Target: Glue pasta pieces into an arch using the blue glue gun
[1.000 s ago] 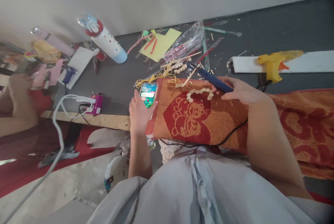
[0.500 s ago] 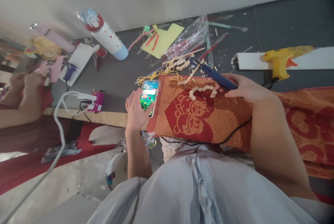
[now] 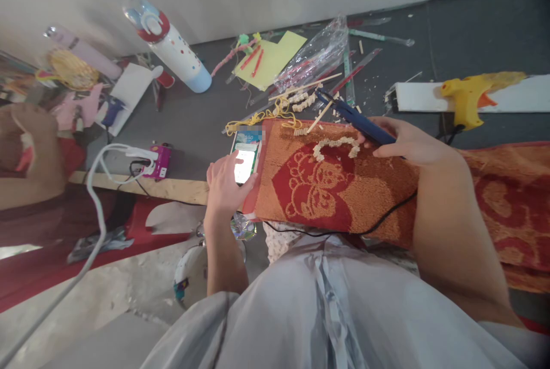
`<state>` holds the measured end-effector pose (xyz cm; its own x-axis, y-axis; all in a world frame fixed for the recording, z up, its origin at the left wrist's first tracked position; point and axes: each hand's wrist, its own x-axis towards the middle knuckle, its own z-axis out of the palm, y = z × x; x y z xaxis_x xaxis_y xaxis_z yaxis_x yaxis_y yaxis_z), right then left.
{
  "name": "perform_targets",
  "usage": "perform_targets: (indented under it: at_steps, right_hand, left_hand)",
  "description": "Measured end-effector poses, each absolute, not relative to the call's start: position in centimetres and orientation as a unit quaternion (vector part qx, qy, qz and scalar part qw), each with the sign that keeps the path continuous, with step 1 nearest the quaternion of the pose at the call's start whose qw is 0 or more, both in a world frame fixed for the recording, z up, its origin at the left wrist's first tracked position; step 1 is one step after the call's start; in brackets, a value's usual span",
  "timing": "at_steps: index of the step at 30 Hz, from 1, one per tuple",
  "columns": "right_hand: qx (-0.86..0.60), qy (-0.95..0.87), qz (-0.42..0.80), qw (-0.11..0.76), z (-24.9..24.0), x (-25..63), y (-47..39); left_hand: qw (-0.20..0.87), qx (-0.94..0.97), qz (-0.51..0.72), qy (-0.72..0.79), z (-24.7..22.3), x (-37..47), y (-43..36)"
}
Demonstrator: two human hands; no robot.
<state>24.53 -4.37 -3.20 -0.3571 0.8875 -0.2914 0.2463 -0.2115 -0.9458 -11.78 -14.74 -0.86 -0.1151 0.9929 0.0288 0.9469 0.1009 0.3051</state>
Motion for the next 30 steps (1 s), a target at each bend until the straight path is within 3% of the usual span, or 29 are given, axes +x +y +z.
perform_targets:
  at_steps: [30]
  right_hand:
    - [-0.493,-0.570,0.600,0.269,-2.9,24.3,-4.6]
  left_hand:
    - [0.064,0.664,0.117,0.735,-0.1,-12.6,-16.3]
